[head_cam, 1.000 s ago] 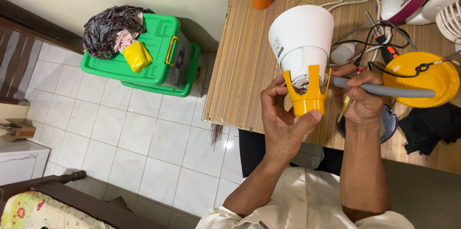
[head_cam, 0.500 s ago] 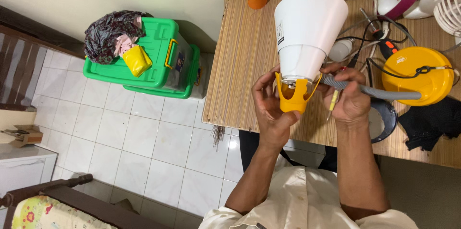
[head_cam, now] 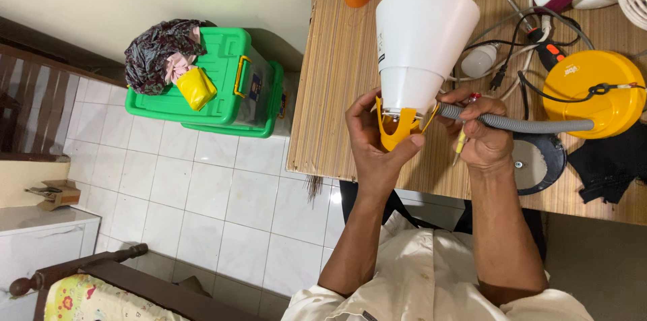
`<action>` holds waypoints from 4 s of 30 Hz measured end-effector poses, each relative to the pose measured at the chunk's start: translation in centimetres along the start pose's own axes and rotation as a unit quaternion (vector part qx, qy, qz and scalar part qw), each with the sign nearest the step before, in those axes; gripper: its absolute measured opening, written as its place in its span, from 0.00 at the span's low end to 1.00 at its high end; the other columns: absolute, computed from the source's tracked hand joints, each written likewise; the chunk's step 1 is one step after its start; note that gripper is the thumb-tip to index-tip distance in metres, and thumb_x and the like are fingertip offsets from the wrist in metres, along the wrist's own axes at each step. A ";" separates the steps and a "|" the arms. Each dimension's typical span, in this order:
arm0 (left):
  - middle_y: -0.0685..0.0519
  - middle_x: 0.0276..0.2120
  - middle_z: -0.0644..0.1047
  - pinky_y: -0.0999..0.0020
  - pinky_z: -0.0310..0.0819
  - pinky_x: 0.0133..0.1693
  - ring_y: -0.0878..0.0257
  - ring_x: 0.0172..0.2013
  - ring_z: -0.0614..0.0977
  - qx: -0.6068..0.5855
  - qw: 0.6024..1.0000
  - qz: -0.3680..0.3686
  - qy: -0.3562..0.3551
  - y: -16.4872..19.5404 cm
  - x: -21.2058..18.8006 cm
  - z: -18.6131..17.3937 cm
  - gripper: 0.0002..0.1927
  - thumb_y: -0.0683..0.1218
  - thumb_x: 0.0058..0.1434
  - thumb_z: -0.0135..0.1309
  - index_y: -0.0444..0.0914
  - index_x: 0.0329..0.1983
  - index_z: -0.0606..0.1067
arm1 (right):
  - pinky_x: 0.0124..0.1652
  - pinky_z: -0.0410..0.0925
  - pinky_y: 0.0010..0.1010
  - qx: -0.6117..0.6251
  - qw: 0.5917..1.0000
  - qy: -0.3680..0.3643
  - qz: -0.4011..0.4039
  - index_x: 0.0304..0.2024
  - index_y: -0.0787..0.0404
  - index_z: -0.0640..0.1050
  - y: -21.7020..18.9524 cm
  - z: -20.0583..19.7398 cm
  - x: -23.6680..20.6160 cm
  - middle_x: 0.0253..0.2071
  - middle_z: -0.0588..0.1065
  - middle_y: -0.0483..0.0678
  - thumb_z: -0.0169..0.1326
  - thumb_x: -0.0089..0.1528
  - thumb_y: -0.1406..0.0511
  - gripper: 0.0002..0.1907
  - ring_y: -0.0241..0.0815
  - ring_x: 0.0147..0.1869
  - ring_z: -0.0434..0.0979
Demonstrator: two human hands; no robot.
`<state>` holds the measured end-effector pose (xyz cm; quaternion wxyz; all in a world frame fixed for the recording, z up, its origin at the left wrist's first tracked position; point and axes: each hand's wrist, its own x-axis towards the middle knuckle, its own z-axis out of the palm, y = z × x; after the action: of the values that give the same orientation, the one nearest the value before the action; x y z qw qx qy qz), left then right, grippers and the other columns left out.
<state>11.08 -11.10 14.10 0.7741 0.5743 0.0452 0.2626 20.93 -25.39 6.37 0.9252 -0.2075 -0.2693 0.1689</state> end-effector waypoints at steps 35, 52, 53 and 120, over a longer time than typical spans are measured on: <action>0.42 0.71 0.64 0.54 0.69 0.69 0.51 0.72 0.68 0.103 0.974 0.179 -0.093 -2.8 0.2 -0.7 0.25 0.41 0.64 0.66 0.45 0.62 0.72 | 0.58 0.76 0.53 0.040 0.998 0.027 0.041 0.53 0.69 0.81 -1.0 -1.9 -1.0 0.52 0.78 0.61 0.66 0.61 0.63 0.21 0.56 0.59 0.80; 0.38 0.67 0.68 0.57 0.75 0.63 0.53 0.65 0.74 0.128 0.986 0.096 0.042 -2.9 -0.7 1.7 0.21 0.36 0.63 0.63 0.40 0.53 0.66 | 0.62 0.74 0.49 -0.008 0.998 0.053 0.038 0.50 0.66 0.82 -0.1 -2.2 -2.0 0.56 0.78 0.62 0.67 0.63 0.66 0.15 0.54 0.60 0.80; 0.37 0.67 0.68 0.57 0.75 0.64 0.53 0.65 0.74 0.124 0.986 0.106 0.036 -2.9 -0.7 1.7 0.21 0.35 0.63 0.62 0.40 0.54 0.65 | 0.61 0.75 0.49 -0.012 0.998 0.056 0.037 0.49 0.66 0.82 -0.1 -2.2 -2.0 0.55 0.78 0.62 0.66 0.63 0.66 0.15 0.55 0.60 0.81; 0.39 0.71 0.59 0.60 0.78 0.63 0.52 0.68 0.72 0.242 0.957 0.159 0.023 -3.3 -1.4 1.1 0.28 0.46 0.69 0.62 0.36 0.64 0.61 | 0.59 0.76 0.42 0.015 0.998 0.057 0.021 0.51 0.67 0.81 0.6 -2.1 -1.9 0.53 0.77 0.61 0.62 0.68 0.66 0.12 0.52 0.58 0.80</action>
<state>11.47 -13.41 11.10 0.5588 0.7382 0.0340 0.3765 20.52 -26.29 3.71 0.9383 -0.2085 -0.2092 0.1800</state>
